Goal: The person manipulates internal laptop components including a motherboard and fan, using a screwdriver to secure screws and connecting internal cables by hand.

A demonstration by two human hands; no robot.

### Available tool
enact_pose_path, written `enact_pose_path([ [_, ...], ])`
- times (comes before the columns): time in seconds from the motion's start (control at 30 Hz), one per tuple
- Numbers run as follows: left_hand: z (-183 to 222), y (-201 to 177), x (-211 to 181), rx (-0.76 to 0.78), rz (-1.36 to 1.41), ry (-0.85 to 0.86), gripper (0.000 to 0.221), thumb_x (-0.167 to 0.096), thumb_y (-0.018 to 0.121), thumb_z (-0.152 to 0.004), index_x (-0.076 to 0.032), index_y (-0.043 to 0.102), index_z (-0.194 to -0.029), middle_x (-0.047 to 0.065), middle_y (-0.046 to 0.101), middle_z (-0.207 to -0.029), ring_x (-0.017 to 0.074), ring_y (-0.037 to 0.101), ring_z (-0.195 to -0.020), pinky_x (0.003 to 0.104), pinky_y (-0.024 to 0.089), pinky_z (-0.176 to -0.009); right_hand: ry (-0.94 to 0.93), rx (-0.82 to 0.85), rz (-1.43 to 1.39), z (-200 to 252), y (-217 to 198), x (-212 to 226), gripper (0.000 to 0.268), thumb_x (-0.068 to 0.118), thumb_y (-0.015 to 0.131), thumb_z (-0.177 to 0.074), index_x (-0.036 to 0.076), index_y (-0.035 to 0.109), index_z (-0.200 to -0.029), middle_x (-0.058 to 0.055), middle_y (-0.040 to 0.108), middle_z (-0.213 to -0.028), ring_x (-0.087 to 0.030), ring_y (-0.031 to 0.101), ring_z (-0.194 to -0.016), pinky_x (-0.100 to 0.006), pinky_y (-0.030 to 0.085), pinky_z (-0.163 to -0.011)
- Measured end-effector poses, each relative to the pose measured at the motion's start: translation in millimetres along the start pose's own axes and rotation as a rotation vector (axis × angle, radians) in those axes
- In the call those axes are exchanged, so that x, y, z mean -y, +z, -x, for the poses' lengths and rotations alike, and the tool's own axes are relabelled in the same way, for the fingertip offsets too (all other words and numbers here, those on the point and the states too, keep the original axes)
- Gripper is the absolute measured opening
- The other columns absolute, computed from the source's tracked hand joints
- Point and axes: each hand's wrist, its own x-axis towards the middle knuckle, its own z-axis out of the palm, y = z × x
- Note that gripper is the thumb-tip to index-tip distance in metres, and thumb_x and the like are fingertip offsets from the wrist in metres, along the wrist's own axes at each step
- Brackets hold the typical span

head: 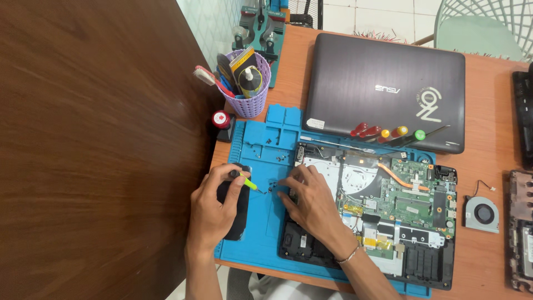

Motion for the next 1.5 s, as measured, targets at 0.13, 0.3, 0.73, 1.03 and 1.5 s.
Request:
enact_pose_path([
  [0.13,1.1,-0.3,2.8,0.015,-0.001,0.009,0.019,-0.022,0.064,-0.100,-0.008,0.065,-0.112,0.006,0.080,-0.105,0.0214,0.076,-0.102,0.035,0.058,-0.090,-0.005,0.010,0.015,-1.3,2.5,3.2,0.020,0.007,0.079,-0.076,0.004,0.075,-0.096,-0.009,0.061,-0.100,-0.026,0.056,-0.088,-0.040,0.048,-0.081],
  [0.3,3.2,-1.4,2.9,-0.023,0.001,0.020,0.020,-0.020,0.065,-0.099,-0.007,0.065,-0.114,0.007,0.080,-0.106,0.0223,0.076,-0.104,0.036,0.059,-0.090,0.001,0.020,0.031,0.8,2.4,2.3,0.019,0.008,0.079,-0.077,0.005,0.076,-0.096,-0.009,0.061,-0.100,-0.026,0.056,-0.088,-0.040,0.049,-0.081],
  [0.73,-9.9,14.5,7.3,-0.089,0.121,0.060,0.020,-0.010,0.064,-0.099,-0.003,0.062,-0.117,0.011,0.078,-0.115,0.0225,0.078,-0.105,0.033,0.061,-0.090,0.065,-0.139,0.066,-0.6,3.1,-9.7,0.020,0.012,0.079,-0.080,0.006,0.078,-0.099,-0.010,0.064,-0.094,-0.027,0.058,-0.089,-0.041,0.051,-0.079],
  [1.03,-20.7,26.9,9.2,-0.059,0.100,0.028,0.020,-0.012,0.066,-0.098,-0.006,0.064,-0.117,0.009,0.079,-0.114,0.0232,0.078,-0.104,0.034,0.061,-0.089,0.091,-0.159,0.004,-3.2,-2.9,-14.9,0.021,0.011,0.079,-0.080,0.005,0.076,-0.100,-0.009,0.064,-0.094,-0.026,0.060,-0.088,-0.040,0.052,-0.079],
  [1.5,-19.4,25.7,-6.1,-0.095,0.112,0.051,0.020,-0.015,0.065,-0.099,-0.003,0.063,-0.114,0.011,0.079,-0.111,0.0209,0.079,-0.104,0.031,0.062,-0.085,0.148,-0.182,-0.067,-3.4,-11.7,-16.1,0.029,0.019,0.080,-0.083,0.004,0.074,-0.108,-0.010,0.066,-0.098,-0.027,0.060,-0.092,-0.039,0.053,-0.080],
])
